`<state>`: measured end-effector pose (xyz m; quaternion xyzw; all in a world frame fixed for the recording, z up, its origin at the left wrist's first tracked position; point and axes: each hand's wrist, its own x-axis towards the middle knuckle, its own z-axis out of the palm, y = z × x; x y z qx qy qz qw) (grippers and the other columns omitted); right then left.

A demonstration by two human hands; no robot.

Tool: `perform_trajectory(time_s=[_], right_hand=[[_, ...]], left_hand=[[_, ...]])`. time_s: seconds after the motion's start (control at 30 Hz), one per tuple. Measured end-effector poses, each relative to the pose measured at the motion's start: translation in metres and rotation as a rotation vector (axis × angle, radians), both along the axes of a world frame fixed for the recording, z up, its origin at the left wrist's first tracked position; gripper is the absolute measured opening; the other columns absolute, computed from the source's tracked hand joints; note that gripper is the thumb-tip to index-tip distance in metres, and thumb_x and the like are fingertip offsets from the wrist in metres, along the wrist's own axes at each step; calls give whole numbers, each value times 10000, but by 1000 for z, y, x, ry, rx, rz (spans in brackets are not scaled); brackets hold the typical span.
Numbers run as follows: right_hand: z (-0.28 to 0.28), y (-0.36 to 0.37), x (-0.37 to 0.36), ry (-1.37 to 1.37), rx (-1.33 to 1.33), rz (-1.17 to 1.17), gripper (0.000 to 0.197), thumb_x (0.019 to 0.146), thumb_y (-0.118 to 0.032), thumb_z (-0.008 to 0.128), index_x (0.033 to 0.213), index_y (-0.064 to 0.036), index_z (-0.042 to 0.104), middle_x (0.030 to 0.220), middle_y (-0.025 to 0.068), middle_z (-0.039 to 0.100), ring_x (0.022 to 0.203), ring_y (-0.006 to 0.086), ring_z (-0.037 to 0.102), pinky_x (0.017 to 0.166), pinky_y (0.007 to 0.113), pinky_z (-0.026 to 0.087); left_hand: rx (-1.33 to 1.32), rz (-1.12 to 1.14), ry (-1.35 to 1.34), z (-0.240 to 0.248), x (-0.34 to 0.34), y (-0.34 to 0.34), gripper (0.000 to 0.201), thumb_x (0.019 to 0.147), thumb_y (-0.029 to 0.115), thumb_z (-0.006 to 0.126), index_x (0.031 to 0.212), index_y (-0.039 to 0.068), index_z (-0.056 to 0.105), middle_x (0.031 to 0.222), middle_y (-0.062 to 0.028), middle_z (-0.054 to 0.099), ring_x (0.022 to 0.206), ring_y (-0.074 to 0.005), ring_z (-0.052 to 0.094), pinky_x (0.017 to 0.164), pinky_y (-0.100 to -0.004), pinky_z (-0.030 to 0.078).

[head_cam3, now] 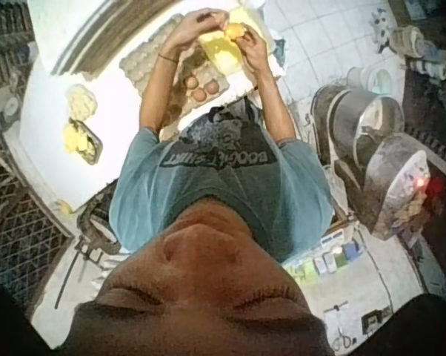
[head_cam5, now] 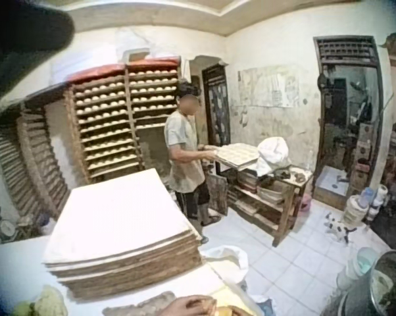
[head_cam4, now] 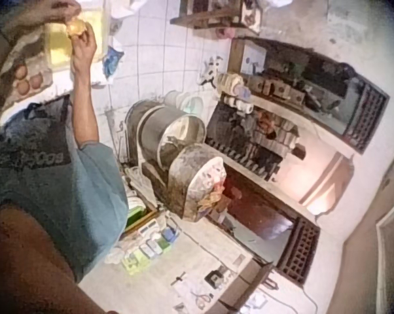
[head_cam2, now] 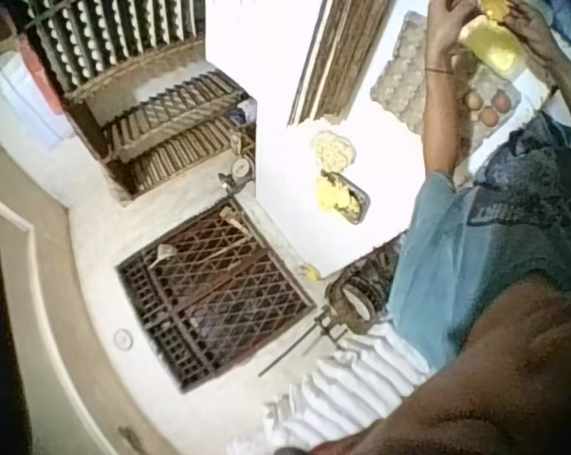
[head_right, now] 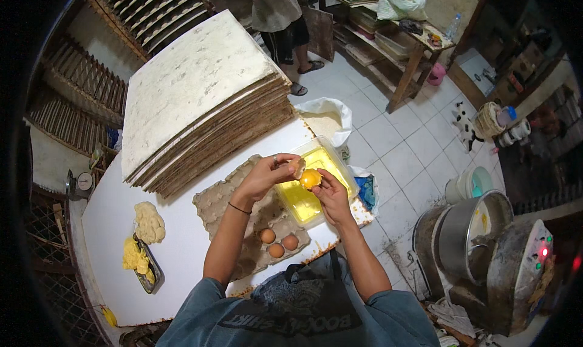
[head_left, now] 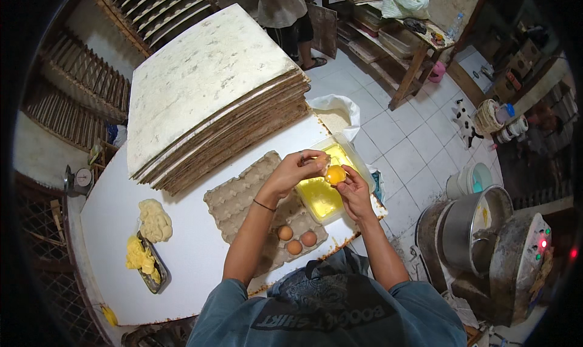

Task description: The person cracks eggs one by one, separates the yolks from the whites, and places the yolks into a yellow container while discarding the shells. The task is performed repeatedly at a table in a bakery.

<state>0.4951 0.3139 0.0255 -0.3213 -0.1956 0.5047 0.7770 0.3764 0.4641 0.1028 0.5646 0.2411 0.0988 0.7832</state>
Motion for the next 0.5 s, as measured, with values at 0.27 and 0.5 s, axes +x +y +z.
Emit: perform_trajectory(time_s=[0.27,0.5], right_hand=[[4,2,4,-59,3,-36,511,785,-61,654,1238,-37,418,1149,122,533,1043,198,535,910,313,447],[11,1,17,-189,-11,-64,506,785,-68,658,1234,-27,428,1134,116,544,1032,197,540,898,312,446]], left_hand=[[-145,363,3,-45,-20,-23,383,829,134,601,1179,37,480,1053,-91,574,934,-200,587,825,-321,484],[1257,335,319,-34,-28,-45,462,705,95,656,1151,97,535,1063,-125,541,1011,-320,471,883,-392,392]])
